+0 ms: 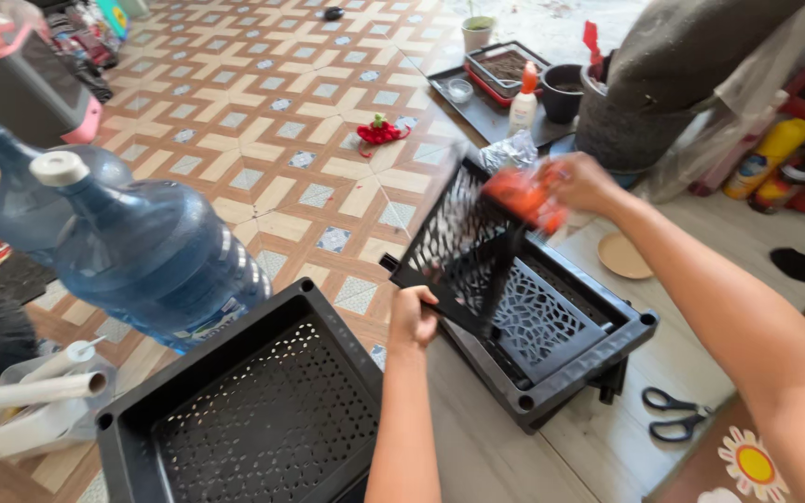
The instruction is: The person disassembles a black plastic crate and uses a red brush to clean each component, including the base and side panels. They scrub the surfaces and holes, then reassemble the crate.
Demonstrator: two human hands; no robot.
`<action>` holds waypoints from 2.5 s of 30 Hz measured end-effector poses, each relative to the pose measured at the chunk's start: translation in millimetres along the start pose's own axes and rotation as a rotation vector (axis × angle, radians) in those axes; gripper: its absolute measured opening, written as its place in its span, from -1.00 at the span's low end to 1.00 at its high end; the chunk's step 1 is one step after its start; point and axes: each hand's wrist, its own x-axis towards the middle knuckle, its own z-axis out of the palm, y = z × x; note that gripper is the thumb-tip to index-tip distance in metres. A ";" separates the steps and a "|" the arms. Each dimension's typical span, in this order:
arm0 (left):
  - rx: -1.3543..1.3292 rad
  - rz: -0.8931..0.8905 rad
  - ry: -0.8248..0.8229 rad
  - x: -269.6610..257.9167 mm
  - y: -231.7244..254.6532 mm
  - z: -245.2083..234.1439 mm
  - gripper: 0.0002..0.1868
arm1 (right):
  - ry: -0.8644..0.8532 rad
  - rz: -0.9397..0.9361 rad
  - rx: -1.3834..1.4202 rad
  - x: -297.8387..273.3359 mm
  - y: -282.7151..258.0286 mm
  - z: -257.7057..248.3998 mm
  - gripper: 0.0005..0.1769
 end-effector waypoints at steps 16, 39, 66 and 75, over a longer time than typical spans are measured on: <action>0.024 -0.091 0.094 -21.2 16.6 38.7 -0.42 | 0.448 -0.055 0.179 30.7 5.4 10.9 -0.86; 1.226 0.472 0.370 -54.1 18.1 57.3 -0.85 | 0.459 -0.139 -0.107 10.5 -74.0 -40.8 -0.82; -0.335 -0.184 0.285 35.9 -3.7 -90.1 -0.65 | 0.108 -0.015 0.271 -20.5 -18.5 -23.5 -0.71; 0.102 0.248 0.681 -28.2 30.0 75.0 -0.55 | 0.832 -0.360 -0.047 -20.8 11.8 -22.0 -0.83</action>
